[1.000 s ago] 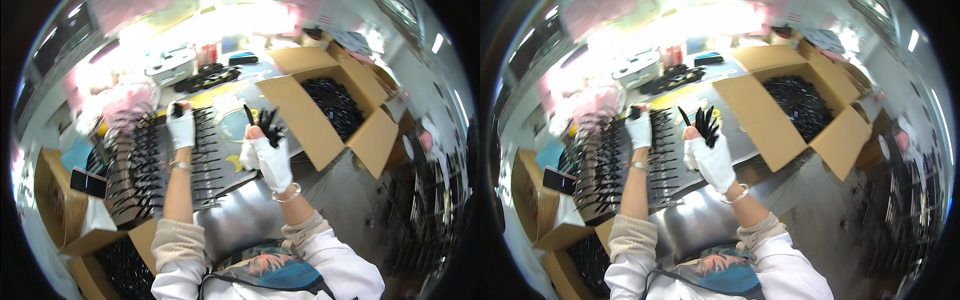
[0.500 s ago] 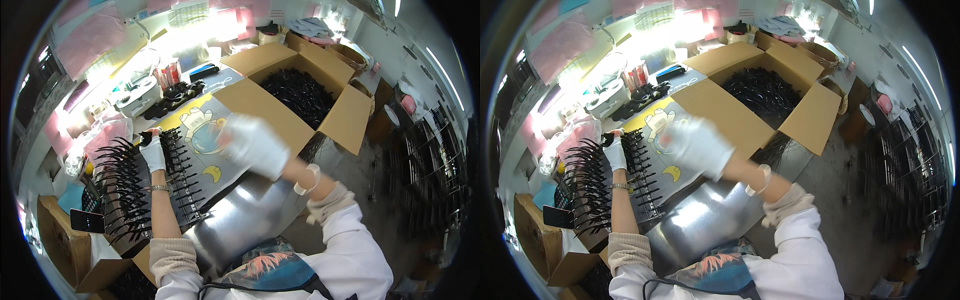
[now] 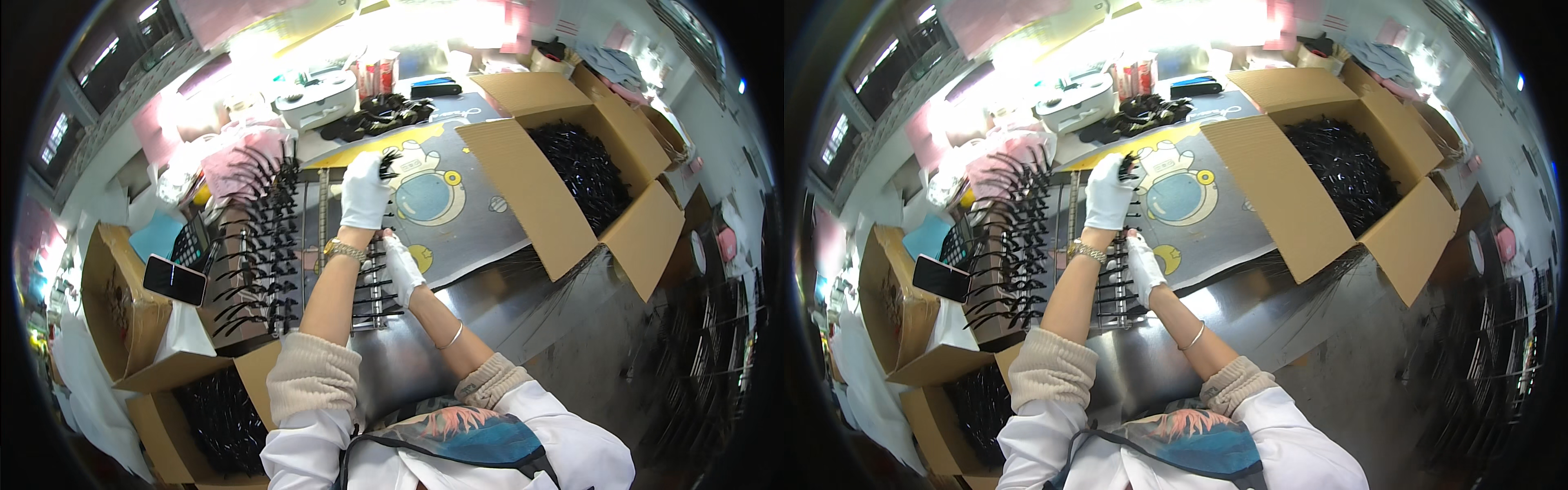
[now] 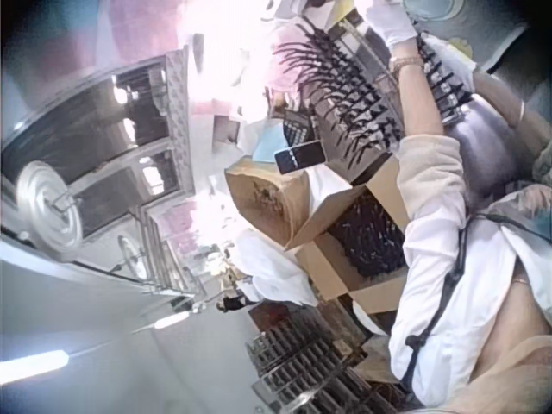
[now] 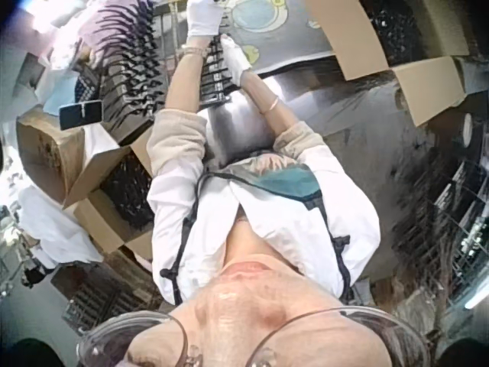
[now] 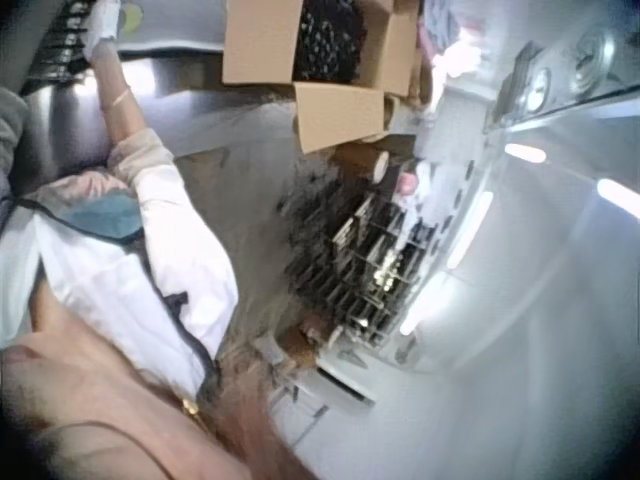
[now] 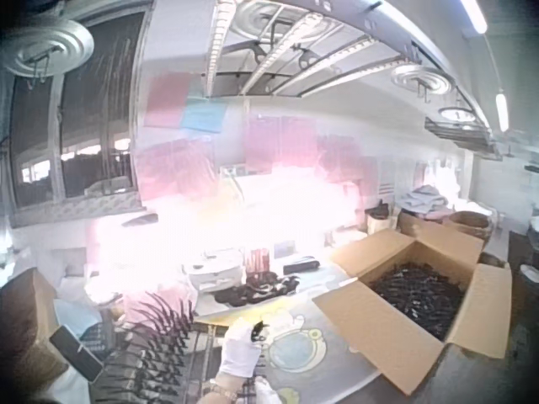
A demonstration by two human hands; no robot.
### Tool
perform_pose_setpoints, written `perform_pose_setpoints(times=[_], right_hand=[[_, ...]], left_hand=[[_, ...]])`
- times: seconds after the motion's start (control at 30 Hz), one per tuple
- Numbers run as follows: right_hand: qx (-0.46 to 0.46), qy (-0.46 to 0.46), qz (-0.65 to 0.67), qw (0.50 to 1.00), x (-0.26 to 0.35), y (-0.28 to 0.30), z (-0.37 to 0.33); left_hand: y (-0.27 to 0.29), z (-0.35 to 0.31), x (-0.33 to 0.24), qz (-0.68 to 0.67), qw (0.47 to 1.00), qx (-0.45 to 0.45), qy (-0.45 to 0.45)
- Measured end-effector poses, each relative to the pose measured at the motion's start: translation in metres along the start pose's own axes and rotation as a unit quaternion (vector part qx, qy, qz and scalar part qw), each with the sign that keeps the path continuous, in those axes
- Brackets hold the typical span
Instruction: The person repeatedly picks black hair clips from a cardboard box and inserts them into slots on a metal rack. They carry the loaded rack to a nearby metal shelving unit and place it on a shelf, then return to the table to repeat the process with additional racks.
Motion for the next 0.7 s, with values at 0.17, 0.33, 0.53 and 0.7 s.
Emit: perform_pose_setpoints(times=[0.17,0.33,0.53,0.7], right_hand=[[-0.045,0.032,0.015,0.998,0.011,-0.008,-0.010],[-0.048,0.054,-0.017,0.997,0.016,-0.011,-0.011],[0.014,0.065,-0.013,0.998,0.015,-0.009,-0.007],[0.026,0.047,-0.041,0.998,0.009,-0.005,-0.002]], left_hand=[[-0.002,-0.001,-0.014,0.019,0.995,0.071,-0.071],[-0.014,-0.002,-0.012,0.173,0.941,0.257,-0.138],[0.012,-0.015,0.053,-0.122,0.967,-0.075,0.210],[0.023,-0.012,0.092,-0.551,0.566,-0.317,0.525]])
Point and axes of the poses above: each hand's wrist, its own z-axis towards the middle knuckle, its own y-axis out of the back of the hand, x = y × z, the point moved 3 cm from there along z, towards the middle knuckle
